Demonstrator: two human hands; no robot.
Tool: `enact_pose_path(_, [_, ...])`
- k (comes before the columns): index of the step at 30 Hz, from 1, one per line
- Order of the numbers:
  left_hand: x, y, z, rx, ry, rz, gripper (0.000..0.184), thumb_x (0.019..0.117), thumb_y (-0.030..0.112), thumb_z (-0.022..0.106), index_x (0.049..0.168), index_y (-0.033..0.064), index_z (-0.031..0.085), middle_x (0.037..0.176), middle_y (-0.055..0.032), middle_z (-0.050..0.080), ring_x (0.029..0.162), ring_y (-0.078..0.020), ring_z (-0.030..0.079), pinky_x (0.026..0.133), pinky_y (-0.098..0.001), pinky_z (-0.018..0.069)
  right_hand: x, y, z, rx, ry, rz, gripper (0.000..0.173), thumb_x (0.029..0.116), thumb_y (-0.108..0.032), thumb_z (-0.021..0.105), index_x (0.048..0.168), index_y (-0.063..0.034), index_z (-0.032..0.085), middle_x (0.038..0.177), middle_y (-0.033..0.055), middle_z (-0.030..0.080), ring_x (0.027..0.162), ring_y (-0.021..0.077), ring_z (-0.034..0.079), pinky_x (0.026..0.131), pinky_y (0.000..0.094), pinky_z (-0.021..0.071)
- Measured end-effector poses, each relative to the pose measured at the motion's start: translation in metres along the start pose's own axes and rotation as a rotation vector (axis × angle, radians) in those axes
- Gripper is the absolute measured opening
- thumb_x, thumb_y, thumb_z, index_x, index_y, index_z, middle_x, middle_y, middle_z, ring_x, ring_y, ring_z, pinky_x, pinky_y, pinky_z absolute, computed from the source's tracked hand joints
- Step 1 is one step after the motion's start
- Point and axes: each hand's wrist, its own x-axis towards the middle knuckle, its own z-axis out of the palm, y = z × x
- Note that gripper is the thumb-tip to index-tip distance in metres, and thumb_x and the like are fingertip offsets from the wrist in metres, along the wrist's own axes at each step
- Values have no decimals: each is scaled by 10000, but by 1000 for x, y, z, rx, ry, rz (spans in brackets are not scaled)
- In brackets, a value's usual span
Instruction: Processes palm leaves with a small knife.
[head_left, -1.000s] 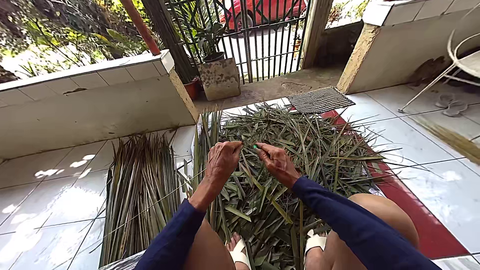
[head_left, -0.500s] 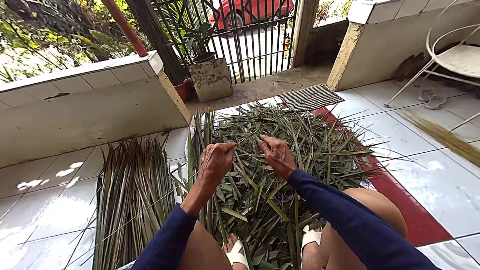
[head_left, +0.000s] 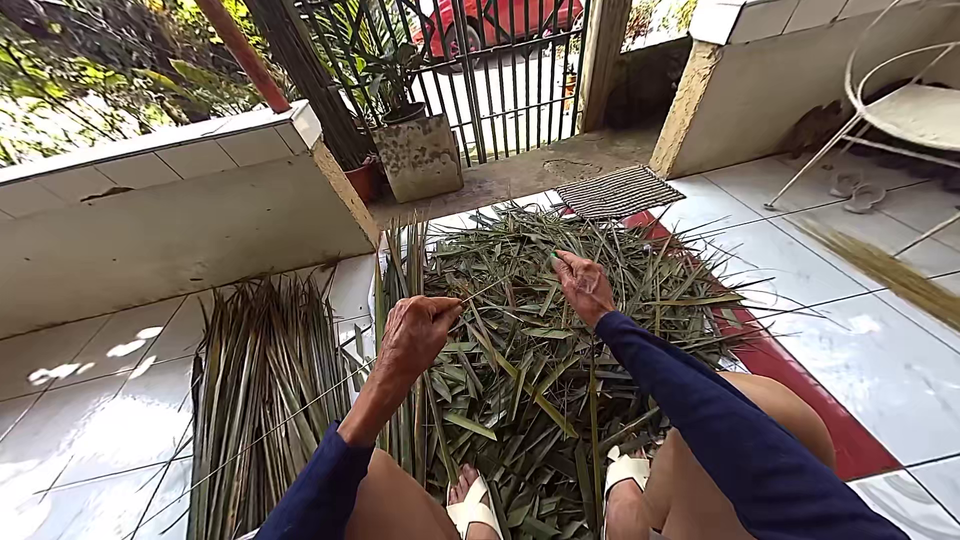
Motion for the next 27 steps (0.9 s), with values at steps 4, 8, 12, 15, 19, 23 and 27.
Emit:
enact_pose_path(4, [-2, -13, -19, -123, 8, -74, 199, 1023, 327, 639, 1069, 238, 811, 790, 73, 721, 658, -41, 615, 676, -321, 517, 15, 25, -17, -20, 39, 140, 432, 1116, -335, 408, 1353, -74, 657, 1168, 218, 712, 1106, 410, 675, 958, 633, 493])
enact_pose_path(8, [2, -31, -21, -454, -64, -112, 180, 1024, 222, 656, 1042, 132, 810, 633, 17, 642, 501, -61, 519, 502, -225, 443, 6, 14, -20, 86, 89, 45, 411, 1111, -330, 428, 1302, -59, 670, 1026, 187, 717, 933, 351, 694, 868, 591, 526])
enact_pose_path(12, [6, -31, -18, -624, -110, -170, 170, 1020, 157, 652, 1045, 75, 799, 626, -9, 629, 462, -46, 452, 443, -189, 360, -19, -14, -13, 191, 104, -112, 368, 1103, -306, 466, 1329, -85, 655, 956, 135, 701, 778, 277, 666, 730, 518, 552])
enact_pose_path(15, [9, -27, -16, -651, -144, -175, 179, 1028, 162, 639, 1048, 74, 794, 645, -5, 633, 463, -39, 440, 436, -185, 342, -33, -36, -1, 252, 40, -173, 358, 1088, -299, 500, 1349, -118, 664, 1056, 103, 718, 819, 229, 673, 756, 481, 558])
enact_pose_path(19, [13, -20, -10, -661, -176, -175, 177, 1026, 173, 646, 1046, 84, 797, 646, 4, 630, 467, -37, 444, 436, -181, 347, -49, -56, 16, 287, -101, -243, 377, 1072, -349, 515, 1362, -165, 671, 1174, 38, 718, 977, 157, 688, 893, 417, 563])
enact_pose_path(23, [16, -15, -4, -665, -202, -159, 177, 1023, 180, 652, 1055, 84, 797, 651, -3, 639, 469, -39, 452, 438, -185, 352, -56, -66, 25, 236, -164, -285, 400, 1079, -403, 478, 1357, -198, 680, 1153, 20, 724, 1009, 150, 687, 910, 412, 558])
enact_pose_path(27, [19, -14, 0, -662, -199, -135, 170, 1017, 171, 659, 1055, 80, 798, 660, 4, 654, 472, -33, 465, 441, -181, 362, -53, -67, 21, 197, -168, -254, 395, 1077, -407, 480, 1337, -201, 694, 1111, 33, 730, 1003, 177, 692, 901, 442, 557])
